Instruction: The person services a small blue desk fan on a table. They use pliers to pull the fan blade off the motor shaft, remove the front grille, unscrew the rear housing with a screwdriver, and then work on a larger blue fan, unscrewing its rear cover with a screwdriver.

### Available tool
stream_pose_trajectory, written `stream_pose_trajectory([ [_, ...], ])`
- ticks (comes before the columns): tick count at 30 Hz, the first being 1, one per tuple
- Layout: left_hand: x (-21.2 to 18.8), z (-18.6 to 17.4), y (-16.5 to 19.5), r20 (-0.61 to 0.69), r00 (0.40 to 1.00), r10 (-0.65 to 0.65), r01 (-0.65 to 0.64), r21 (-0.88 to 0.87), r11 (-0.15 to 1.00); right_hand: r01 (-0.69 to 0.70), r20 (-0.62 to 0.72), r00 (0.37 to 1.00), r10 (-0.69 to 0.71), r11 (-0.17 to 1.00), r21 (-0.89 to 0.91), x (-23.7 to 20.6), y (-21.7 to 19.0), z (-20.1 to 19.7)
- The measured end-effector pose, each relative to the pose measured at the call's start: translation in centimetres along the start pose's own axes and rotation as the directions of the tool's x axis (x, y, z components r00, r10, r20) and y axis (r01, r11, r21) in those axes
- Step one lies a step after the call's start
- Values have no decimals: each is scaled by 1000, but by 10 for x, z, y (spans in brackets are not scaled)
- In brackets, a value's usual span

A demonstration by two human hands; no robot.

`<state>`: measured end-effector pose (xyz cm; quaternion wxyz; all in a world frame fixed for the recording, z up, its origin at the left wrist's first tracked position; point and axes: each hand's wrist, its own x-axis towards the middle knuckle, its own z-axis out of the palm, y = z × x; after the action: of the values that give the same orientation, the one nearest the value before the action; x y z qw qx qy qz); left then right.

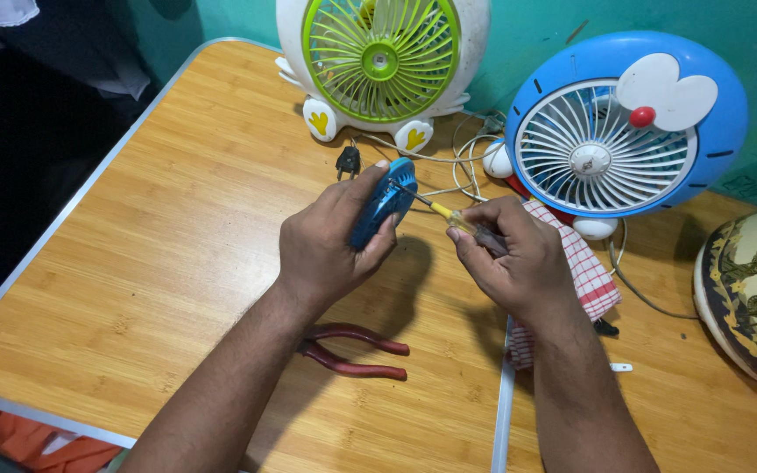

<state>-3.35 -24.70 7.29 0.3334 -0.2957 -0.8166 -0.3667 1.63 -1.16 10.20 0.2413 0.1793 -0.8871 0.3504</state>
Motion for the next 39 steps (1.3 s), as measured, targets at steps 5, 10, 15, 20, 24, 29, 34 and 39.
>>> stream_pose_trajectory([
  [5,0,-1,0,0,1000,-24,24,-11,1000,-11,14,1000,12,999,-38,1,-2,1],
  [10,0,-1,2,3,1000,10,-10,-9,1000,-53,12,998,54,997,-49,2,-3,2],
  [15,0,-1,2,4,1000,18,-18,4,1000,-51,20,998,52,997,-55,1,-1,1],
  [20,0,-1,1,-5,1000,6,-6,6,1000,-6,8,1000,7,998,-64,0,-2,3],
  [24,0,-1,2,3,1000,11,-11,4,1000,-58,13,998,60,993,-104,1,-3,3],
  [29,-1,0,2,-1,1000,25,-24,8,1000,-12,-16,1000,12,1000,24,1,-4,3],
  [34,-1,0,2,-10,1000,23,-23,12,1000,-9,0,1000,9,996,-87,1,-1,4],
  [39,0,0,2,7,1000,21,-21,7,1000,3,1,1000,-3,997,-75,2,-2,4],
])
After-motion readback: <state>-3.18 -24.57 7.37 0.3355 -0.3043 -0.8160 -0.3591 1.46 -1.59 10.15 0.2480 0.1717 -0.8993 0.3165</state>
